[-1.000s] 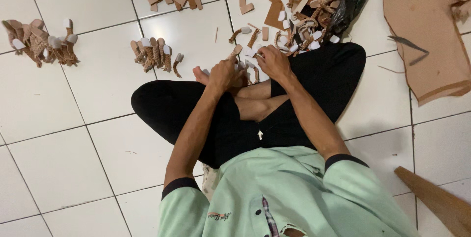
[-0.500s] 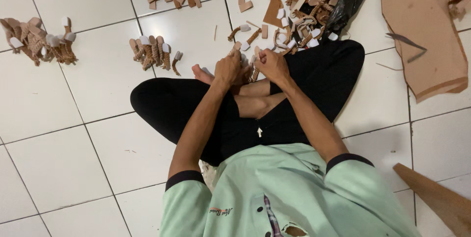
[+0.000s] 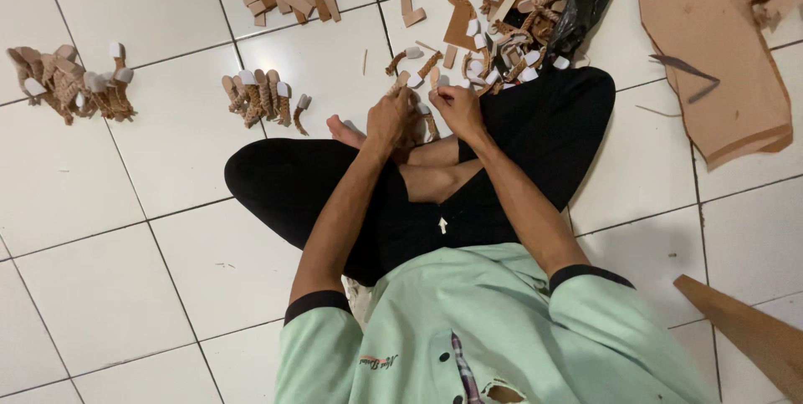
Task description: The person sits on a tiled floor and assembles small wooden pegs with white foam pieces, occasionally using scissors to trim the foam. They sort the assembled units into piles and place excess foam scraps into a black plastic bag.
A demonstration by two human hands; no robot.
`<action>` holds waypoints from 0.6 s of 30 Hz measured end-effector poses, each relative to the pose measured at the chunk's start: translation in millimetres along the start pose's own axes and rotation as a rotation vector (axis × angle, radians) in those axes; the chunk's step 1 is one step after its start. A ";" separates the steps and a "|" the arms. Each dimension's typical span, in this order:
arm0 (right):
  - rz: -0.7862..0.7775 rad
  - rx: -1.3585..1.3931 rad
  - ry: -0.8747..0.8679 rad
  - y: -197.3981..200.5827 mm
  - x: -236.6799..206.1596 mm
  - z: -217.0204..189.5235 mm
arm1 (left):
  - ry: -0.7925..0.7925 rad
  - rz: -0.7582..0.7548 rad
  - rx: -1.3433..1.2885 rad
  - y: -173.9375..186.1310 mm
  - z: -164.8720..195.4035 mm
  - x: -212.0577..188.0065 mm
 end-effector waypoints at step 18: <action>-0.062 0.198 0.151 -15.2 -5.4 -9.0 | 0.320 0.036 -1.019 14.0 -22.2 5.9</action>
Point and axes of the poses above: each hand's wrist, its own x-axis towards the middle knuckle, its own y-axis out of the back of the hand, z = x × y, the point moved 7 cm from there along x, towards the middle knuckle, and after that the axes turned 5 degrees about z, right-handed, at the moved point
